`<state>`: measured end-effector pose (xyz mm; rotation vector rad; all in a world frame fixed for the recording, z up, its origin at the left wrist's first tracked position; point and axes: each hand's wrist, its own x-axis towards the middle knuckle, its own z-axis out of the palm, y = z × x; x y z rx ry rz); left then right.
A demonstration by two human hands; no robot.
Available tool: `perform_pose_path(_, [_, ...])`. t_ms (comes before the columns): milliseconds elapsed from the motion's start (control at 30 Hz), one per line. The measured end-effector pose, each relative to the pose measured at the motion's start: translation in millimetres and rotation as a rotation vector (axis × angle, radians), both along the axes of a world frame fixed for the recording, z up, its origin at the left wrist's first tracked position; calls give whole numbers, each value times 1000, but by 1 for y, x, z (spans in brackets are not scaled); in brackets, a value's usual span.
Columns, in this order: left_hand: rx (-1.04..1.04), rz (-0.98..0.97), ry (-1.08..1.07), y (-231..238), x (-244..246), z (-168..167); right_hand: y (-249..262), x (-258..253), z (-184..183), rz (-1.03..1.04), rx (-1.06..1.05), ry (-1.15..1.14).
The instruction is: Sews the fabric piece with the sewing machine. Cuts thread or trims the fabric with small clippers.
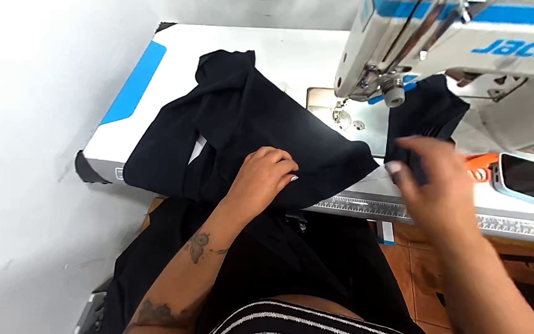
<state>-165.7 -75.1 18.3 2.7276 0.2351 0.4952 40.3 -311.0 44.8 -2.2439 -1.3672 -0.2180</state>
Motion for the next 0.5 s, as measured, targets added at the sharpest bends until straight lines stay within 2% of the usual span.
perform_pose_path(100, [15,-45,-40,0,2,4,41,-32,-13,275,15,-75])
perform_pose_path(200, [-2,-88,-82,1,-1,8,67,-43,-23,487,9,-18])
perform_pose_path(267, [-15,-40,-144,-3,-12,14,78,-45,-22,526,84,6])
perform_pose_path(333, [-94,51,-229,-11,-29,19,83,-46,0,528,101,116])
perform_pose_path(400, [-217,135,-172,-25,-54,16,86,-50,24,555,109,182])
perform_pose_path(500, [-174,203,-26,-43,-87,-10,89,-54,40,550,199,16])
